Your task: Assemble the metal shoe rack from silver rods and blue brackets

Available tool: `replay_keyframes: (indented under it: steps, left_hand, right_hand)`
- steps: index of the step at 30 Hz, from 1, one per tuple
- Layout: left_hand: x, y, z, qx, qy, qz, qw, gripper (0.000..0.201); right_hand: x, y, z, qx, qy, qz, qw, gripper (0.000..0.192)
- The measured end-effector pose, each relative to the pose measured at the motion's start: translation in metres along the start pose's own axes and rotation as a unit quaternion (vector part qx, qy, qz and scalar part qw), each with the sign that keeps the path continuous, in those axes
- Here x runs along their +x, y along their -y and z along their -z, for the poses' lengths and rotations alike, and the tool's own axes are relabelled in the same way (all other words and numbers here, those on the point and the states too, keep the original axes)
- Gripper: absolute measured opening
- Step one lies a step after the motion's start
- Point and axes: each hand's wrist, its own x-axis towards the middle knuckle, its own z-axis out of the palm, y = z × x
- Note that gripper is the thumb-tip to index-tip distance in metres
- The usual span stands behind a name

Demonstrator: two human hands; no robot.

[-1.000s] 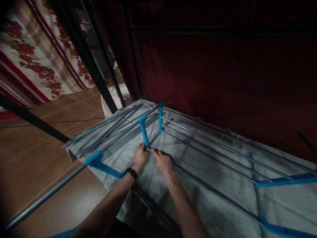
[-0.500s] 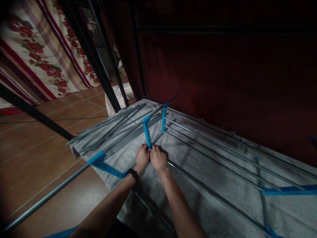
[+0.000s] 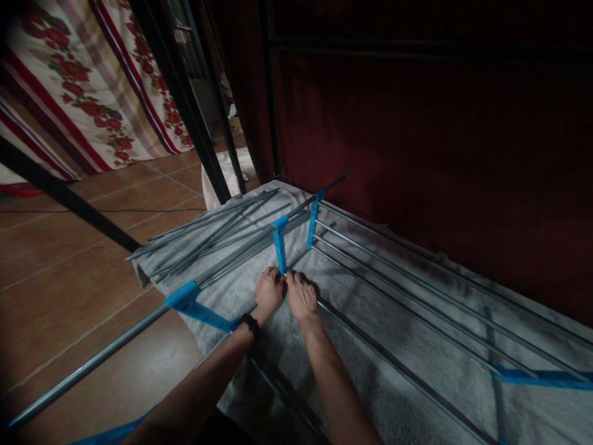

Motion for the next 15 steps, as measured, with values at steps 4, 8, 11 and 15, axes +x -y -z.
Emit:
replay_keyframes:
  steps: [4, 8, 11, 15]
  left_hand:
    - [-0.0009, 0.0015, -0.0007, 0.013, -0.004, -0.013, 1.000, 0.017]
    - [-0.0017, 0.0015, -0.0003, 0.020, 0.000, -0.017, 1.000, 0.018]
    - [-0.0021, 0.0013, -0.0006, 0.021, 0.000, -0.013, 1.000, 0.018]
    - [-0.0021, 0.0027, -0.0024, 0.020, -0.003, -0.023, 1.000, 0.018]
  right_hand:
    - [-0.0007, 0.0004, -0.0045, 0.008, 0.001, -0.004, 1.000, 0.043]
    - [0.0000, -0.0002, -0.0052, 0.025, 0.001, -0.009, 1.000, 0.043]
    - [0.0008, -0.0009, -0.0040, 0.032, 0.005, -0.014, 0.999, 0.041]
    - [0.0008, -0.0016, -0.0024, 0.042, -0.001, -0.011, 0.999, 0.042]
